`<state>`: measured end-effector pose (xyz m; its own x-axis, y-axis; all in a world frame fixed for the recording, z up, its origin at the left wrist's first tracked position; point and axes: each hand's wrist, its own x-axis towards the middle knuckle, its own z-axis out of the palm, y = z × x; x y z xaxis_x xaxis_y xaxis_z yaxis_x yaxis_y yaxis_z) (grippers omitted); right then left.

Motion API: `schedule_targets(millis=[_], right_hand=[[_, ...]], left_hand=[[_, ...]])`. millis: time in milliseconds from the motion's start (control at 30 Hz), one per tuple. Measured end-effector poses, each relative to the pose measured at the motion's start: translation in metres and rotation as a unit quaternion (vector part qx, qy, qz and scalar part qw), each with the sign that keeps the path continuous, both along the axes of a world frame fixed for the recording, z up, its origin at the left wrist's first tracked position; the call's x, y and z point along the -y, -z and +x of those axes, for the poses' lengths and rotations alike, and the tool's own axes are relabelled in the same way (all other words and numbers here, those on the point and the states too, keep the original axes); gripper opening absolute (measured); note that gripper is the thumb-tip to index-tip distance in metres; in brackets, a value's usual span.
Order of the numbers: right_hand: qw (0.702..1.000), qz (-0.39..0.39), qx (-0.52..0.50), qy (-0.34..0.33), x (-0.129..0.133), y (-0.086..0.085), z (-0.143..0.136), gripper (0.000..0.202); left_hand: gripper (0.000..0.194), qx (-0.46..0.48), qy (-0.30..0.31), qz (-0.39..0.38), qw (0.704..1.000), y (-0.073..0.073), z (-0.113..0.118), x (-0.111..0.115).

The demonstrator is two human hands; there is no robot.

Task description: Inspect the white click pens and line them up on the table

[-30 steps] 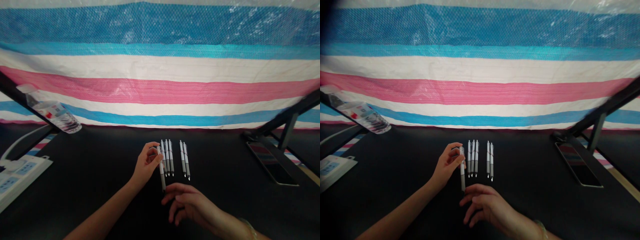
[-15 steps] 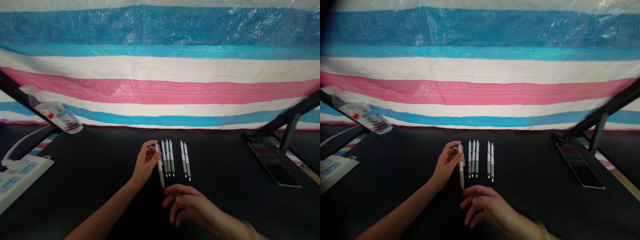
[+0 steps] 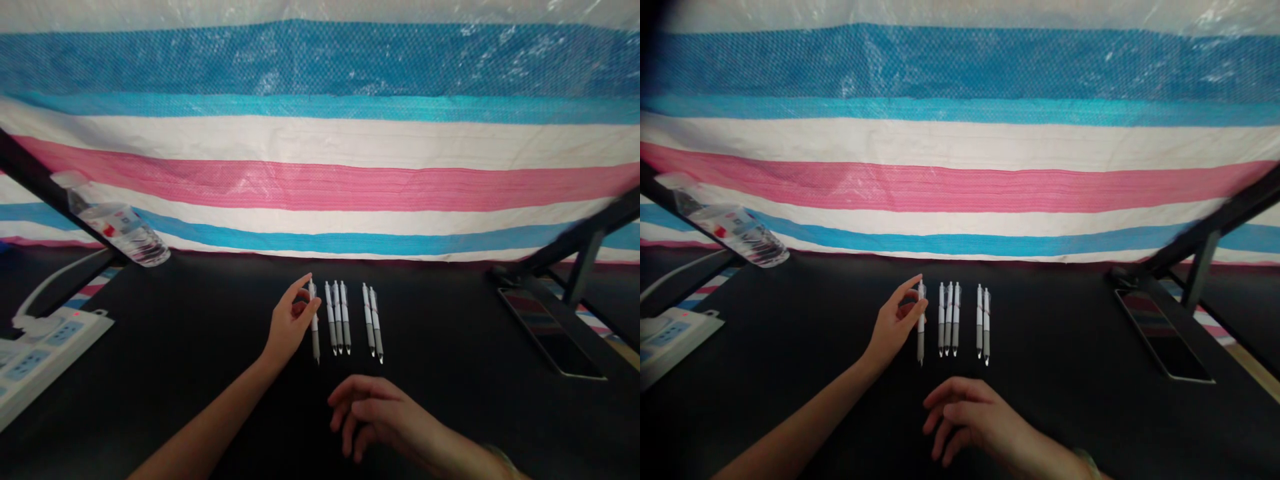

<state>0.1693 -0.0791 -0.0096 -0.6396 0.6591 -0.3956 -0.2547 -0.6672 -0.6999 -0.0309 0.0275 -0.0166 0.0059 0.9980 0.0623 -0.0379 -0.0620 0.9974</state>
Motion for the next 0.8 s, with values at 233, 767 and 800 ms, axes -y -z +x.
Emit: schedule_targets(millis=[233, 767, 800], right_hand=[[1.000, 0.003, 0.002, -0.005, 0.000, 0.003, 0.000, 0.029], [0.642, 0.595, 0.483, -0.019, -0.022, -0.030, 0.026, 0.037], [0.582, 0.627, 0.517, -0.032, -0.023, -0.028, 0.028, 0.042]], left_hand=[[0.063, -0.073, 0.010, 0.019, 0.997, 0.007, 0.001, -0.001], [0.034, -0.139, 0.044, 0.069, 0.987, 0.005, 0.003, 0.003], [0.033, -0.140, 0.046, 0.070, 0.987, 0.005, 0.003, 0.003]])
